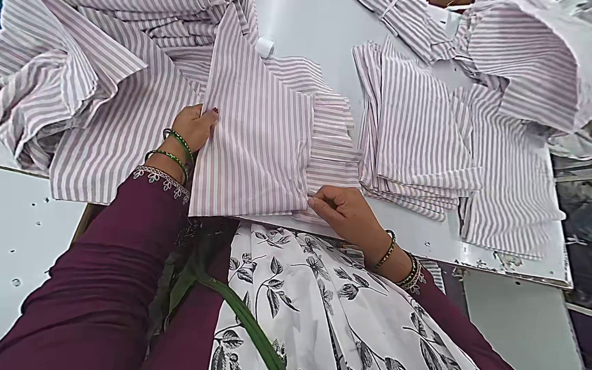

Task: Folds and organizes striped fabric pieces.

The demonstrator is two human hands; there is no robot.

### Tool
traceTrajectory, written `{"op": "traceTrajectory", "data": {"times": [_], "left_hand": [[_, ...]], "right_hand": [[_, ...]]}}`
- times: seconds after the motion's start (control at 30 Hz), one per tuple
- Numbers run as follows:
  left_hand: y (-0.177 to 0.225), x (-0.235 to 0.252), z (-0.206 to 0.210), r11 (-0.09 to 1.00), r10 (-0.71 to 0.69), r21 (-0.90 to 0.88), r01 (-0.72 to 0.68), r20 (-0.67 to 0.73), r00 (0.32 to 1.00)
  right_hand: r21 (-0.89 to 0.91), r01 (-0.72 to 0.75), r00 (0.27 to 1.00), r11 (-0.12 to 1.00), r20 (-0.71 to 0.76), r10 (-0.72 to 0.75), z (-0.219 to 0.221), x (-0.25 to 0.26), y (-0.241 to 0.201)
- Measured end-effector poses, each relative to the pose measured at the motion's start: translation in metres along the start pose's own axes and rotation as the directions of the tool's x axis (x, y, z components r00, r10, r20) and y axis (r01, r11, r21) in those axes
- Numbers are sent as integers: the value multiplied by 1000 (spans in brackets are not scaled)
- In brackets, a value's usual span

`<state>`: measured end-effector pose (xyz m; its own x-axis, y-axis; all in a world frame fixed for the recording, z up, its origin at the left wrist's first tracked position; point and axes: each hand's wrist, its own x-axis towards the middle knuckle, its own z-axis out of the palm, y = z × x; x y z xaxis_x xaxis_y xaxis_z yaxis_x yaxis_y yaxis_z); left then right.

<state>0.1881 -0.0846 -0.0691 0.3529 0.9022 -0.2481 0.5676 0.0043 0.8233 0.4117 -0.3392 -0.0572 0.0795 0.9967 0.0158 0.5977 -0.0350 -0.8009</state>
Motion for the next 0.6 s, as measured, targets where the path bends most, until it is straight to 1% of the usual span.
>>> {"op": "traceTrajectory", "data": {"times": [0.03,0.07,0.1,0.13,0.17,0.2,0.23,0.27,0.3,0.4,0.47,0.53,0.57,0.6], "left_hand": [[-1,1,0,1000,5,3,-5,1,1000],[-2,2,0,1000,7,1,-7,3,1000],[-2,2,1,1000,2,1,-2,0,1000],[-2,2,1,1000,0,9,0,-6,1000],[-2,1,1,1000,1,8,-1,-9,1000],[-2,1,1,1000,4,1,-4,-8,1000],[-1,1,1,1000,0,-14,0,-8,1000],[-1,1,1,1000,-1,-31,1,-8,1000],[-1,0,1,999,1,-49,-1,-12,1000],[-2,0,0,999,2,-53,-3,-14,1000],[-6,3,0,999,19,-40,-19,2,1000],[-7,5,1,998,21,-55,-21,-7,1000],[-2,2,1,996,1,-84,-1,0,1000],[7,-5,1,990,-28,-134,32,28,999]], "right_hand": [[10,133,986,991,-107,-131,4,6,-4],[-21,258,953,966,-158,-258,9,14,-10],[-69,349,925,934,-132,-356,15,22,-17],[-118,406,909,906,-46,-413,24,30,-22],[-160,428,904,889,70,-422,34,37,-24],[-212,400,910,892,209,-358,44,41,-24],[-273,329,910,904,347,-227,49,44,-23],[-347,257,897,902,433,-89,53,45,-18],[-402,218,902,889,431,-26,56,43,-9],[-453,133,937,882,347,37,44,28,8],[-481,121,964,868,264,12,38,15,20],[-508,116,974,854,226,2,34,9,24],[-497,107,974,861,227,10,32,8,23],[-443,93,976,892,218,7,30,8,21]]}}
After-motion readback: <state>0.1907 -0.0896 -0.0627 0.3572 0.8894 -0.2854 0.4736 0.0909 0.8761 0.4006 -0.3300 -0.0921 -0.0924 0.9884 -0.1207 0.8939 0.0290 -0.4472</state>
